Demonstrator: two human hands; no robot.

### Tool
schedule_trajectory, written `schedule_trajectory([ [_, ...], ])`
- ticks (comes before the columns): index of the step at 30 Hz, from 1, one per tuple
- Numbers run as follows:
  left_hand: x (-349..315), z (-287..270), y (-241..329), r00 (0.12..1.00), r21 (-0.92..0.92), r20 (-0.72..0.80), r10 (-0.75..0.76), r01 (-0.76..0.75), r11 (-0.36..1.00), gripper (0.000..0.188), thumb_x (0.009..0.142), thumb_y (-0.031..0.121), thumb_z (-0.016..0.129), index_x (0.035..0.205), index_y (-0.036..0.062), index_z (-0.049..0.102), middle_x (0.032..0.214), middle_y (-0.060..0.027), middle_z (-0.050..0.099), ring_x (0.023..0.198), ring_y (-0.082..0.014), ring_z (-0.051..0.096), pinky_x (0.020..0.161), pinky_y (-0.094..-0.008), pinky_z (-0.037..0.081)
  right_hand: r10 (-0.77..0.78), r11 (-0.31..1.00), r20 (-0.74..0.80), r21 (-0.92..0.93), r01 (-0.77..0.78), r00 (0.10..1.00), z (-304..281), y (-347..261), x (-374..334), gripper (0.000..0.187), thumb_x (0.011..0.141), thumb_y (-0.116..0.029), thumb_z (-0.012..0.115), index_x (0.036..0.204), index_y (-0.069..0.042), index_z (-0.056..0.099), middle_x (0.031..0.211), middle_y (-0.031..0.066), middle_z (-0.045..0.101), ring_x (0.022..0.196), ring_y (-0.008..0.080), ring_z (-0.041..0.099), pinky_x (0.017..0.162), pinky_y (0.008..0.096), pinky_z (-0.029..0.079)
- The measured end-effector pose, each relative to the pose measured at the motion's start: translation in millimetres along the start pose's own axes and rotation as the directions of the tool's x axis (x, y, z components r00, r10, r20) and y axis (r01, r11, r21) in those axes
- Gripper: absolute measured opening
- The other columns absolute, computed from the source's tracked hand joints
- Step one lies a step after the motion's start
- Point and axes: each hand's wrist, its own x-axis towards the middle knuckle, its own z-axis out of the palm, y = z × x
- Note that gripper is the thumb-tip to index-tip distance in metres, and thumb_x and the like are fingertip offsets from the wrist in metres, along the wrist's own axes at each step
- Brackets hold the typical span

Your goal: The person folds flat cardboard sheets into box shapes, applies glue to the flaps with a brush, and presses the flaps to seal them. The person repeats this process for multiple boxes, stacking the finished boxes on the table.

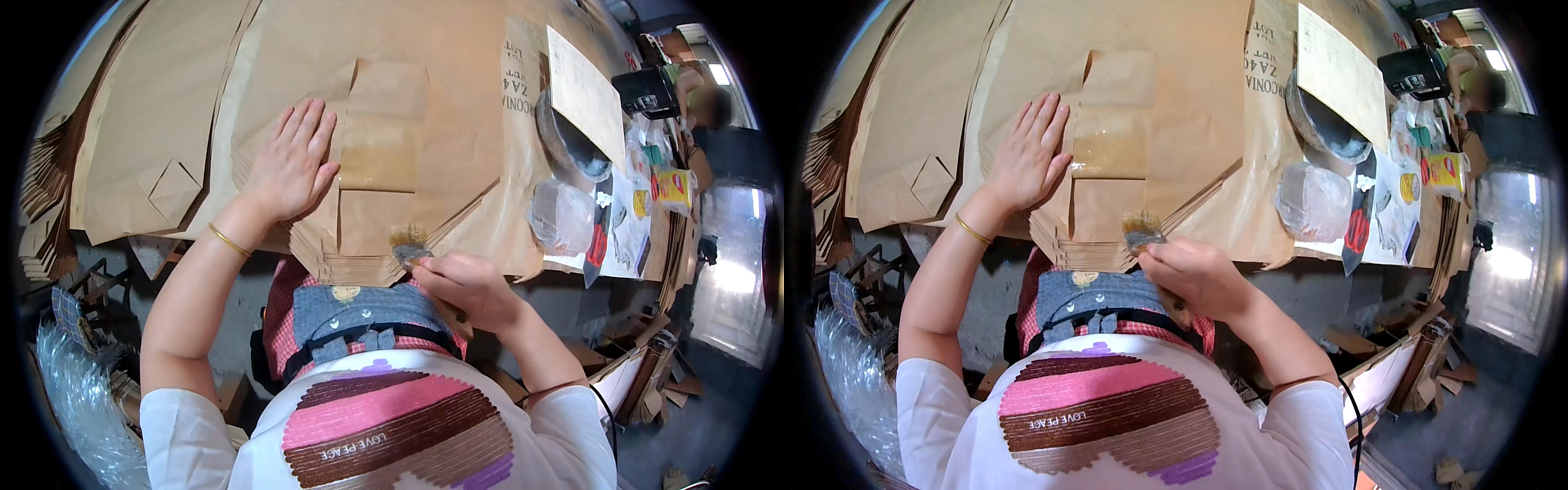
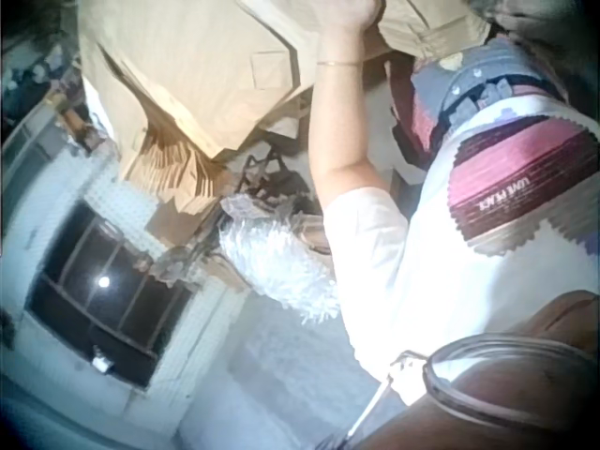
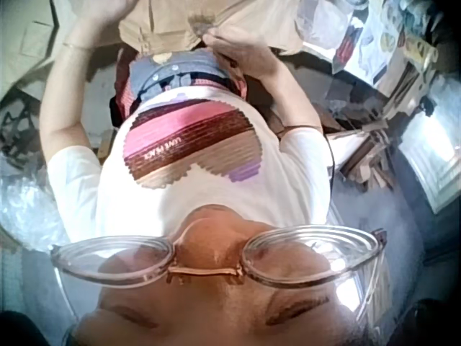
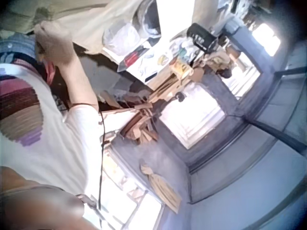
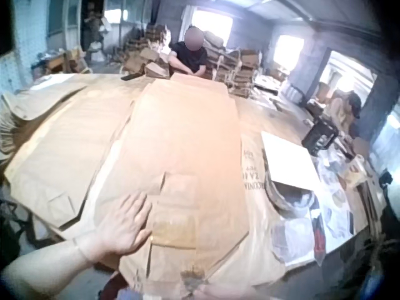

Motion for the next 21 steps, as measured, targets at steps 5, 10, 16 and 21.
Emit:
schedule_trajectory([
  [5, 1, -9, -2, 0.999, 0.008, -0.044, 0.027, -0.026, 1.000, 0.057, 0.092, 0.033, 0.051, 0.134, -0.0042, 0.045, 0.142, -0.0219, 0.043, 0.136, -0.0353, 0.035, 0.115, -0.0440, 0.023, -0.007, 0.915, -0.141, 0.399, 0.063, 0.990, 14, -3, 11, 0.029, 0.073, -0.002, 0.073, 0.100, -0.002, 0.064, 0.093, 0.0105, 0.065, 0.075, 0.0268, 0.064, 0.065, 0.0344, 0.051],
  [10, 7, -2, -30, 0.998, -0.480, -0.066, -0.007, -0.025, 0.877, 0.035, 0.092, 0.013, 0.055, 0.124, 0.0008, 0.058, 0.133, -0.0170, 0.054, 0.127, -0.0350, 0.047, 0.108, -0.0402, 0.037, -0.250, 0.953, -0.301, 0.094, 0.289, 0.920, -10, -9, 90, 0.030, 0.073, -0.003, 0.074, 0.102, -0.003, 0.068, 0.091, 0.0134, 0.067, 0.080, 0.0282, 0.066, 0.068, 0.0346, 0.052],
  [16, 11, 7, -21, 0.973, -0.368, -0.230, 0.020, -0.106, 0.924, 0.026, 0.086, 0.010, 0.064, 0.111, 0.0015, 0.066, 0.121, -0.0169, 0.062, 0.119, -0.0346, 0.053, 0.098, -0.0401, 0.046, -0.176, 0.982, 0.030, 0.075, 0.173, 0.984, 21, 12, 91, 0.022, 0.074, -0.005, 0.072, 0.094, 0.000, 0.067, 0.087, 0.0148, 0.066, 0.077, 0.0319, 0.065, 0.066, 0.0375, 0.053],
  [21, 8, 18, -21, 0.959, -0.338, -0.285, 0.010, -0.110, 0.935, 0.026, 0.087, 0.011, 0.064, 0.111, 0.0011, 0.065, 0.120, -0.0168, 0.062, 0.117, -0.0355, 0.054, 0.096, -0.0410, 0.047, -0.110, 0.984, 0.108, 0.150, 0.093, 0.988, 17, -1, 54, 0.025, 0.077, -0.004, 0.069, 0.101, -0.001, 0.065, 0.090, 0.0140, 0.065, 0.080, 0.0310, 0.065, 0.067, 0.0375, 0.053],
])
